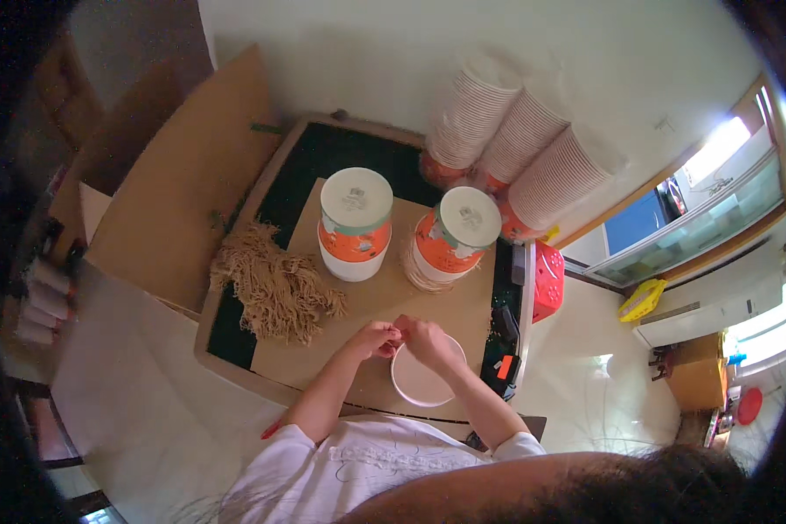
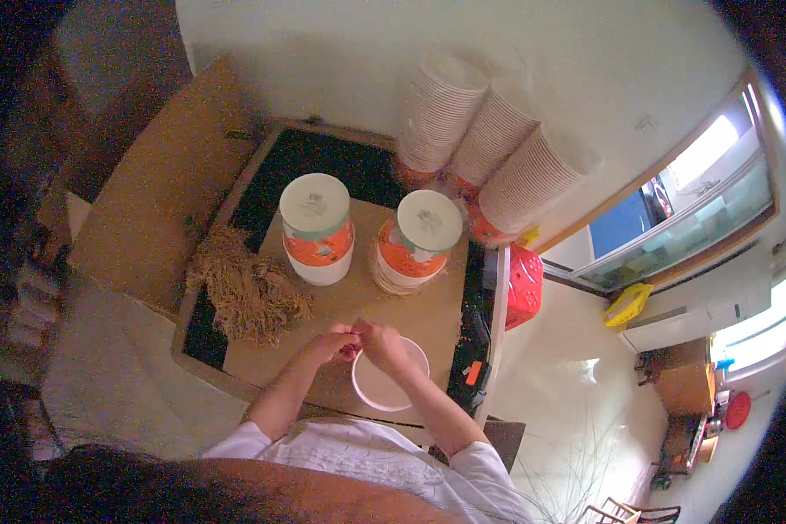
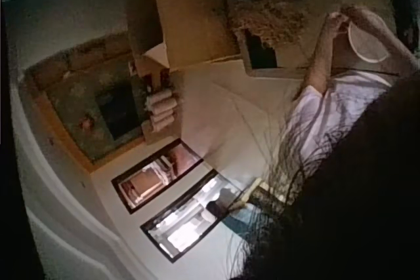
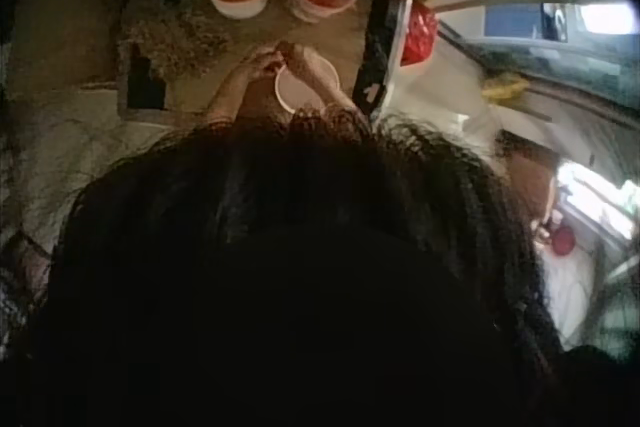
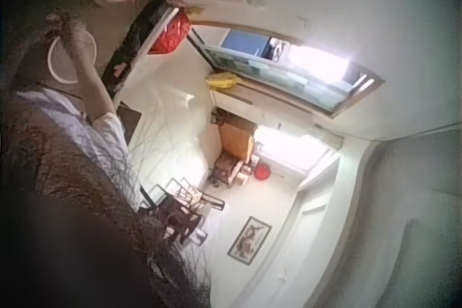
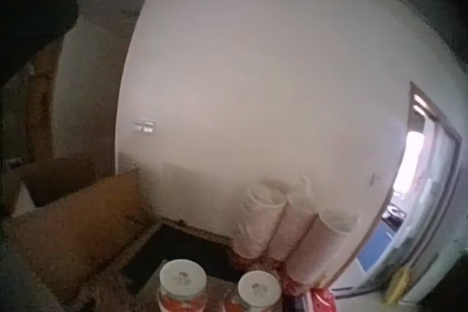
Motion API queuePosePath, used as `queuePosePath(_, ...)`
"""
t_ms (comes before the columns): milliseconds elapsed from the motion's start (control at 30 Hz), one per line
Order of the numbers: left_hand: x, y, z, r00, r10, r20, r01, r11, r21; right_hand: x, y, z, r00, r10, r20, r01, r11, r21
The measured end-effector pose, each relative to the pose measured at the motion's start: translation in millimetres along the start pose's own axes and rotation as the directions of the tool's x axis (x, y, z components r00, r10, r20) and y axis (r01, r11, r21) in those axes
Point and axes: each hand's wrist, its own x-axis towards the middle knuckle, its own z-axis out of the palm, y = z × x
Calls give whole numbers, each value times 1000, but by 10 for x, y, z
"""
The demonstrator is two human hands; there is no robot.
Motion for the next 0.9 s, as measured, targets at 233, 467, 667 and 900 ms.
queuePosePath(233,106,-173,-31,1000,2,-26,-4,994,-112,23,287,129,995,95,39,-101,974,205)
queuePosePath(467,87,-77,107,998,-41,-40,33,982,-187,-246,-157,87,1000,-12,-14,15,975,222)
queuePosePath(667,314,-212,21,991,-128,42,135,928,-346,-418,-54,441,933,-346,-99,330,932,-148)
queuePosePath(900,264,-63,229,994,-109,-13,105,979,-175,45,668,-26,993,7,-115,-25,987,-156)
